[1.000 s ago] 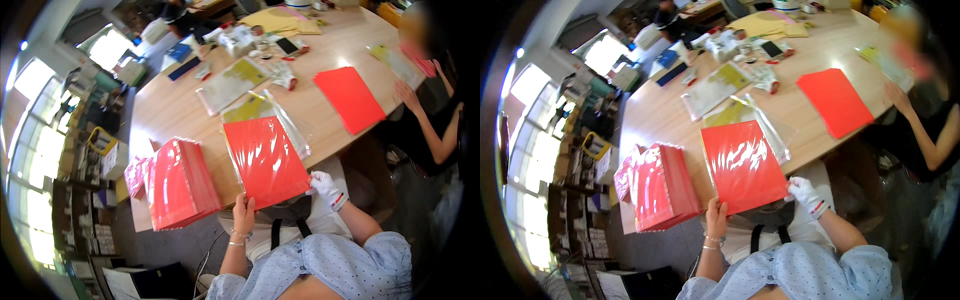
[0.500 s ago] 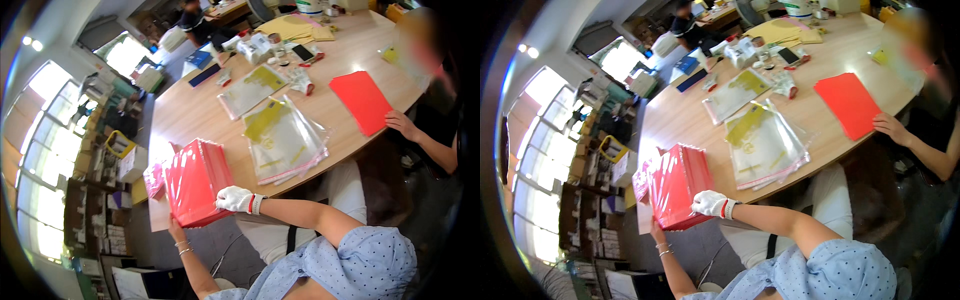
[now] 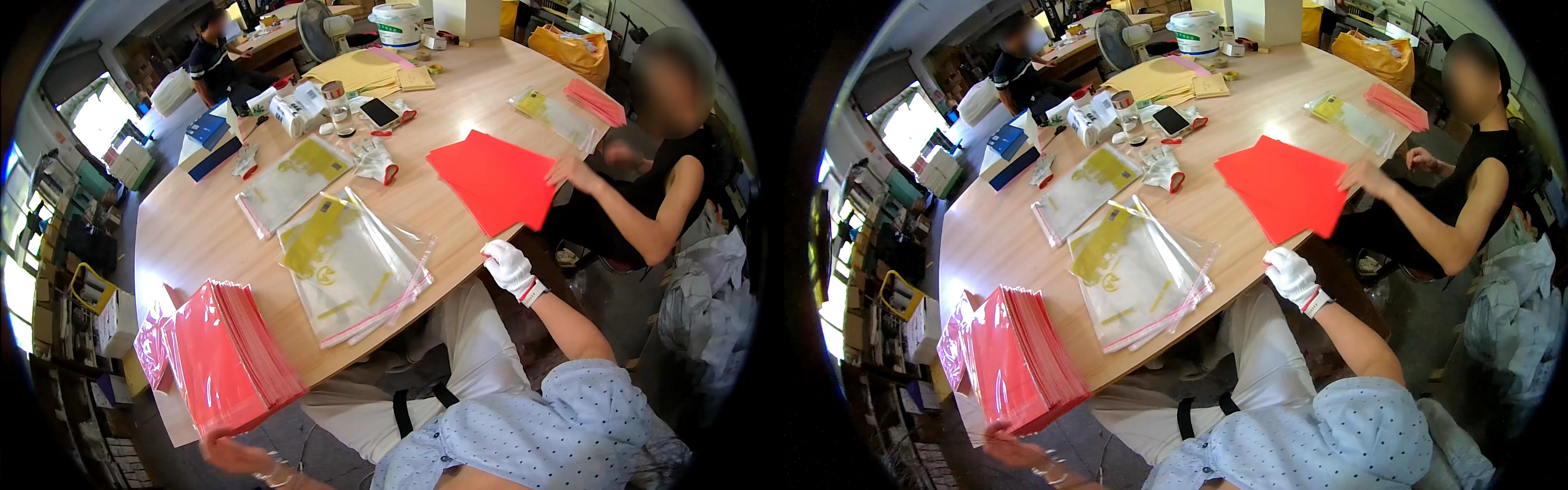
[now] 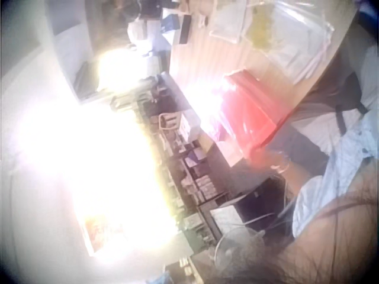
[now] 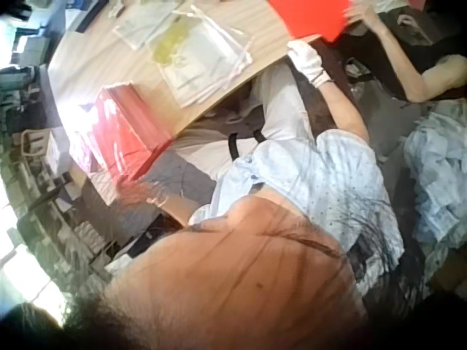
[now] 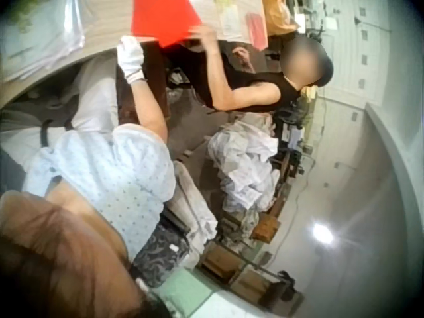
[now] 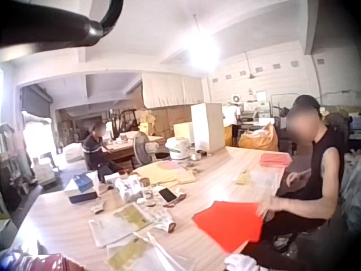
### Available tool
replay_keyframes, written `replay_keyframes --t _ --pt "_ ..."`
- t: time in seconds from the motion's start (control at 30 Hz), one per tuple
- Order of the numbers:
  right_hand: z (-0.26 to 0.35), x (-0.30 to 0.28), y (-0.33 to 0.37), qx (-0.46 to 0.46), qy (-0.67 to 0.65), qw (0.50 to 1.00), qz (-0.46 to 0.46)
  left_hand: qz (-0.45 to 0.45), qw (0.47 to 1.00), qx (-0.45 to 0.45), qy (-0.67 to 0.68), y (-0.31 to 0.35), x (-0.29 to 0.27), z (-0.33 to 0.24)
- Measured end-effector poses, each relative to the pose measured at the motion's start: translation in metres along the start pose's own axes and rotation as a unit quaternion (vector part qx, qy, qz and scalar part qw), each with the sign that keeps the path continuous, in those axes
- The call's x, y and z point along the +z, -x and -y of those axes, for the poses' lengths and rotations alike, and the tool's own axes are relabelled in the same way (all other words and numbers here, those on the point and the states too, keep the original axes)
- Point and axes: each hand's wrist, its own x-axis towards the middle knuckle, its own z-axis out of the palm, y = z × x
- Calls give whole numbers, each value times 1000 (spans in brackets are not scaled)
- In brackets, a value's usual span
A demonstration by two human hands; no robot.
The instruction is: The person inserts red rectangular sheets into clear plastic sleeves at a work table. The person handles the sheets and sleeves by hand, placing the finished items into a stack. Later, the person moves to a storage area and places a plastic sleeve into a large white sack.
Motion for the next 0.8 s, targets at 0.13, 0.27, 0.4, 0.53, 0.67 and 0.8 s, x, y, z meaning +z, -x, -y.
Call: replay_keyframes --t 0.13,0.27,0.4,0.53,0.67,0.8 --pt "-13 -8 -32 -137 140 978 -72 225 957 29 184 53 103 -76" --pt "-63 -2 -47 -126 140 981 -41 423 881 -32 210 85 204 -139" --pt "-77 -10 -61 -112 106 987 -52 473 871 107 -80 114 250 -153" --pt "-37 -36 -48 -110 164 977 -84 503 819 195 -194 109 263 -148" --pt "-1 -52 19 -207 78 975 5 505 811 229 -188 101 267 -122" --pt "-81 -4 91 205 -400 862 -235 449 857 210 -139 97 262 -100"
